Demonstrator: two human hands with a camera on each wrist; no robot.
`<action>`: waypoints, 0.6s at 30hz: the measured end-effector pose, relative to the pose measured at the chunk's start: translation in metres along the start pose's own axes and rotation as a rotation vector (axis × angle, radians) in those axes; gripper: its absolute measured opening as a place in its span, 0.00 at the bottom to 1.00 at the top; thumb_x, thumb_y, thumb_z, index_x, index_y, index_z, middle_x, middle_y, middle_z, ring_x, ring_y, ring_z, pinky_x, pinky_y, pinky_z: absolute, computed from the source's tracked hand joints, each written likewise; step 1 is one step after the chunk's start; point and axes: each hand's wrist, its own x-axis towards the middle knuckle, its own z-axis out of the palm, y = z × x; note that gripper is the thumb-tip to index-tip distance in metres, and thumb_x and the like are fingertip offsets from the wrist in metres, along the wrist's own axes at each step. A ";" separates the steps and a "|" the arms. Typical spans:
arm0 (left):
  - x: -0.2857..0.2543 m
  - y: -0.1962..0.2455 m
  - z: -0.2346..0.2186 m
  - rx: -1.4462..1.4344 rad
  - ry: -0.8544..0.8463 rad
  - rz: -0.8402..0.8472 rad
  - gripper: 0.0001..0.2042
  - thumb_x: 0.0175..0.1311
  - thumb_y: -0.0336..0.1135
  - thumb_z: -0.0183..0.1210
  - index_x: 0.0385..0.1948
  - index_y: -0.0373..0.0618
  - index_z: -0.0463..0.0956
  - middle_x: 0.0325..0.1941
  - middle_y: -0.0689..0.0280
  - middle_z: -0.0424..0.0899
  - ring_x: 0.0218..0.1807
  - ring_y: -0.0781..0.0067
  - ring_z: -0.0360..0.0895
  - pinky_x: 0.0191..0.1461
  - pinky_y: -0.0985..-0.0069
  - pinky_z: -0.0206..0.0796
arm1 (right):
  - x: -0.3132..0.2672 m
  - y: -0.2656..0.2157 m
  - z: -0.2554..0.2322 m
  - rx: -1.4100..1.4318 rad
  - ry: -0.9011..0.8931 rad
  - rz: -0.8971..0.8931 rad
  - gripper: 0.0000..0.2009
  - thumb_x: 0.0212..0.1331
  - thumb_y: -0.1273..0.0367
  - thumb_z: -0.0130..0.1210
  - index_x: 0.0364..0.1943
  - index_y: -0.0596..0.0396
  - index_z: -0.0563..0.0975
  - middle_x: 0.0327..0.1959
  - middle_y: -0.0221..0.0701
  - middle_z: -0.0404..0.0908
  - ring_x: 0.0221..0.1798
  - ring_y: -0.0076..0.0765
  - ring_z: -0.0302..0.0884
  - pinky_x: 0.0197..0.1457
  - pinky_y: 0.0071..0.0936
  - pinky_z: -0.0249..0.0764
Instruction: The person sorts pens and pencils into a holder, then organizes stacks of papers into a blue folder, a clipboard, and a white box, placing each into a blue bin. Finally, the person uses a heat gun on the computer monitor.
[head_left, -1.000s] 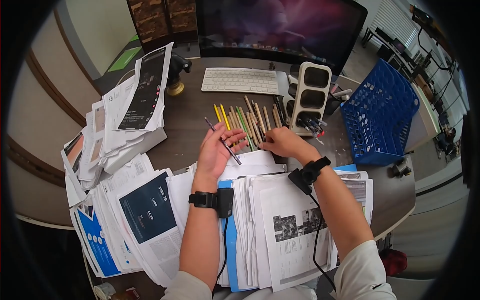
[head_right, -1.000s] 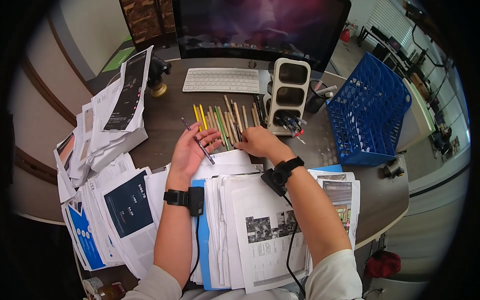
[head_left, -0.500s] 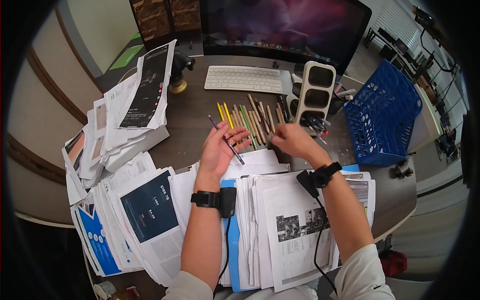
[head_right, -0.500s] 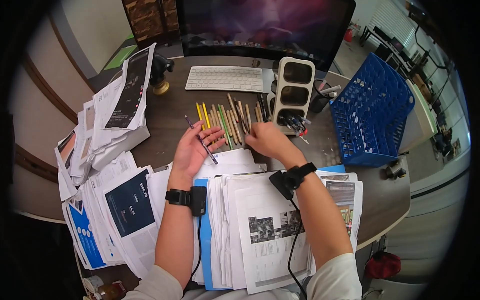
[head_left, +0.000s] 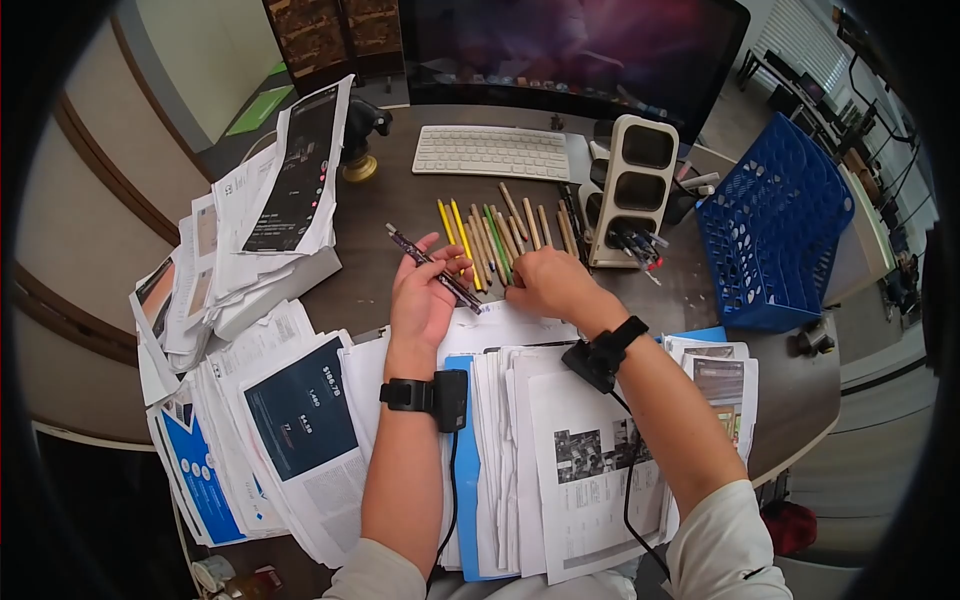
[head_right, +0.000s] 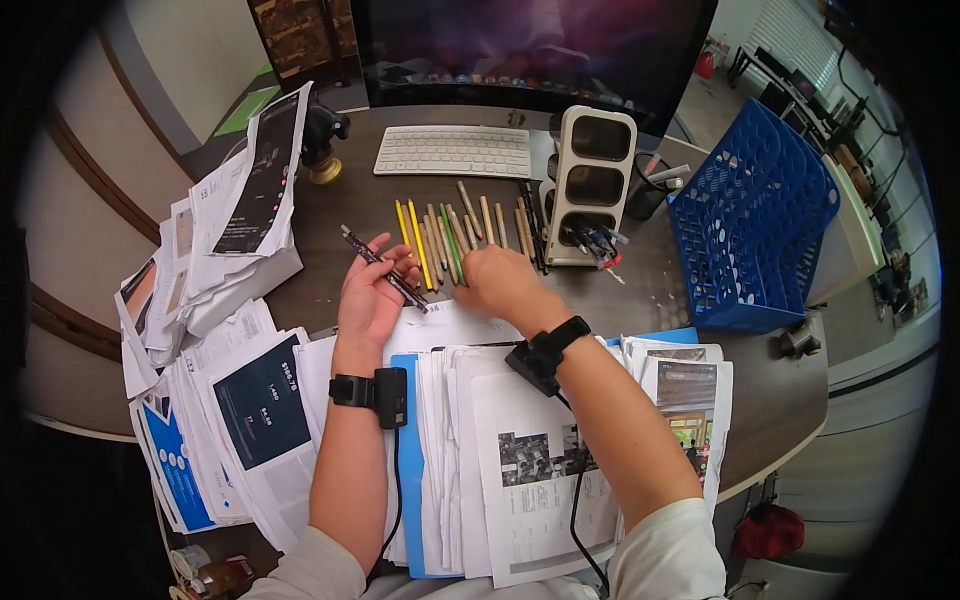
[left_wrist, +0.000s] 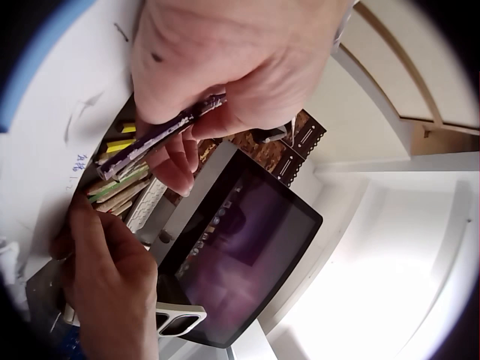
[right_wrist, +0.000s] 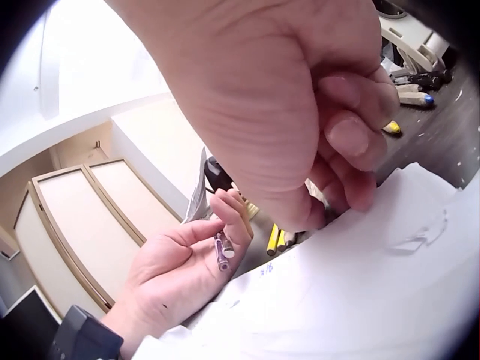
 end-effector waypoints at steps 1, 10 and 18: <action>-0.001 0.001 0.003 0.001 0.001 0.000 0.17 0.71 0.25 0.50 0.60 0.37 0.63 0.49 0.45 0.78 0.50 0.52 0.81 0.58 0.56 0.78 | 0.001 -0.002 -0.002 -0.031 -0.018 0.012 0.13 0.53 0.60 0.63 0.29 0.57 0.85 0.26 0.45 0.84 0.36 0.52 0.86 0.47 0.42 0.81; -0.004 0.002 0.018 -0.122 0.010 -0.060 0.15 0.71 0.28 0.53 0.56 0.39 0.63 0.48 0.47 0.78 0.50 0.51 0.81 0.55 0.54 0.78 | -0.007 -0.025 -0.028 0.310 0.100 -0.212 0.14 0.58 0.59 0.64 0.29 0.58 0.84 0.24 0.41 0.83 0.28 0.47 0.82 0.35 0.38 0.76; 0.001 0.008 -0.012 -0.062 0.067 0.087 0.17 0.70 0.22 0.50 0.59 0.40 0.64 0.43 0.54 0.79 0.42 0.61 0.79 0.47 0.64 0.76 | 0.028 -0.025 0.003 0.073 0.027 -0.095 0.14 0.56 0.57 0.65 0.31 0.54 0.86 0.29 0.41 0.86 0.36 0.51 0.85 0.44 0.42 0.80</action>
